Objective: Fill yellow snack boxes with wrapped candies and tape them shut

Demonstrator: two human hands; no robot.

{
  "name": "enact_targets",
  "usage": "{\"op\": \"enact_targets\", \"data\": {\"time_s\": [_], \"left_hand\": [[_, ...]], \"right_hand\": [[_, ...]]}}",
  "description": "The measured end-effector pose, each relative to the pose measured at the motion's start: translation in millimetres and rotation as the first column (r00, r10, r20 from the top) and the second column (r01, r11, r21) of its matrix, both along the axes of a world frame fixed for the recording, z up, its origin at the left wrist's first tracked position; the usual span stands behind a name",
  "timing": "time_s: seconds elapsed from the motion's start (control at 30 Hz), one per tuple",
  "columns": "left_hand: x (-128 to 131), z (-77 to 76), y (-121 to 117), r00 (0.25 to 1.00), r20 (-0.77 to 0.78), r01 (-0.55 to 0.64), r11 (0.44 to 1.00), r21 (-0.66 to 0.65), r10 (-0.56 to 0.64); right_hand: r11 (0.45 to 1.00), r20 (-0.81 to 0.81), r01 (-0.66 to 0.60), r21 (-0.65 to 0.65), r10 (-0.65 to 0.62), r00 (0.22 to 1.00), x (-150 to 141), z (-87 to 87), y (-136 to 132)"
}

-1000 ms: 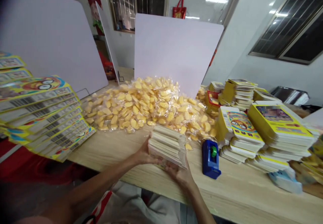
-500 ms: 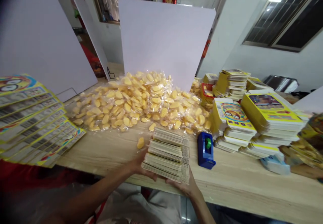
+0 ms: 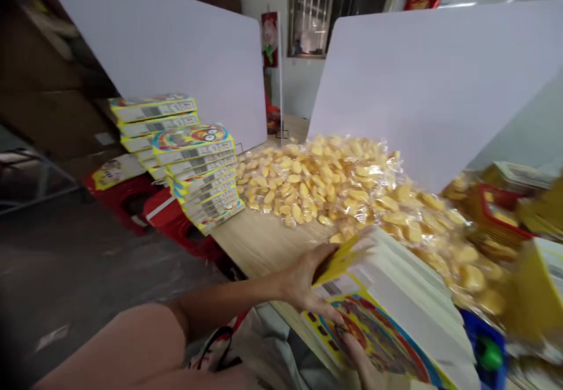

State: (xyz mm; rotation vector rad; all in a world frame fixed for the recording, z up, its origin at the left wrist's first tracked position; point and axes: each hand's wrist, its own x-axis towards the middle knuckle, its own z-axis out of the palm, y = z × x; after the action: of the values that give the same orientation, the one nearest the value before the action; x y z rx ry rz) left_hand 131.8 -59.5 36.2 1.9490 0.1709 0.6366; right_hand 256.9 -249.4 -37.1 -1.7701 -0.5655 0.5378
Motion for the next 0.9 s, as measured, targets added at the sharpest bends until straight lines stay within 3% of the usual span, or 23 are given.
{"op": "enact_targets", "data": {"time_s": [0.1,0.13,0.2,0.3,0.37,0.4,0.47,0.53,0.57,0.6,0.7,0.8,0.9], "left_hand": [[-54,17.9,19,0.982,-0.161,-0.119,0.984,-0.133,0.097],[-74,19.2,27,0.963,-0.240,-0.166,0.969,-0.184,0.120],[-113,15.0,46,0.900,-0.414,-0.269,0.918,-0.290,0.133],[-161,0.8,75,0.814,-0.577,-0.390,0.797,-0.461,0.064],[-182,-5.5,93,0.810,-0.586,-0.402,0.744,-0.534,0.017],[-188,-6.1,101,0.814,-0.580,-0.397,0.747,-0.533,0.019],[-193,-2.2,119,0.801,-0.593,-0.386,0.823,-0.417,0.075],[-190,5.8,135,0.751,-0.635,-0.349,0.926,-0.147,0.182],[-187,9.8,142,0.714,-0.655,-0.308,0.951,0.021,0.246],[-182,13.2,147,0.673,-0.664,-0.263,0.944,0.197,0.326],[-168,16.3,150,0.583,-0.604,-0.174,0.810,0.560,0.543],[-157,11.9,141,0.546,-0.554,-0.187,0.736,0.650,0.628],[-149,8.3,133,0.498,-0.564,-0.209,0.722,0.659,0.659]], "right_hand": [[0.984,-0.232,-0.153,0.091,0.171,0.958,-50,23.5,35],[0.962,-0.347,-0.219,0.165,0.265,0.900,-70,30.1,49],[0.907,-0.568,-0.304,0.292,0.420,0.708,-108,36.9,77],[0.854,-0.749,-0.359,0.377,0.509,0.423,-150,28.4,115],[0.847,-0.807,-0.379,0.372,0.497,0.320,-165,16.2,135],[0.849,-0.827,-0.384,0.363,0.484,0.287,-168,10.6,144],[0.853,-0.853,-0.391,0.347,0.460,0.246,-169,4.0,161],[0.867,-0.863,-0.372,0.330,0.437,0.253,-168,4.0,176],[0.878,-0.865,-0.359,0.316,0.422,0.271,-169,5.9,183],[0.890,-0.867,-0.344,0.298,0.404,0.292,-171,8.5,190],[0.924,-0.866,-0.265,0.276,0.358,0.349,-185,15.8,209],[0.921,-0.841,-0.209,0.329,0.386,0.379,-196,18.4,222],[0.861,-0.827,-0.425,0.281,0.442,0.348,-181,16.9,221]]}}
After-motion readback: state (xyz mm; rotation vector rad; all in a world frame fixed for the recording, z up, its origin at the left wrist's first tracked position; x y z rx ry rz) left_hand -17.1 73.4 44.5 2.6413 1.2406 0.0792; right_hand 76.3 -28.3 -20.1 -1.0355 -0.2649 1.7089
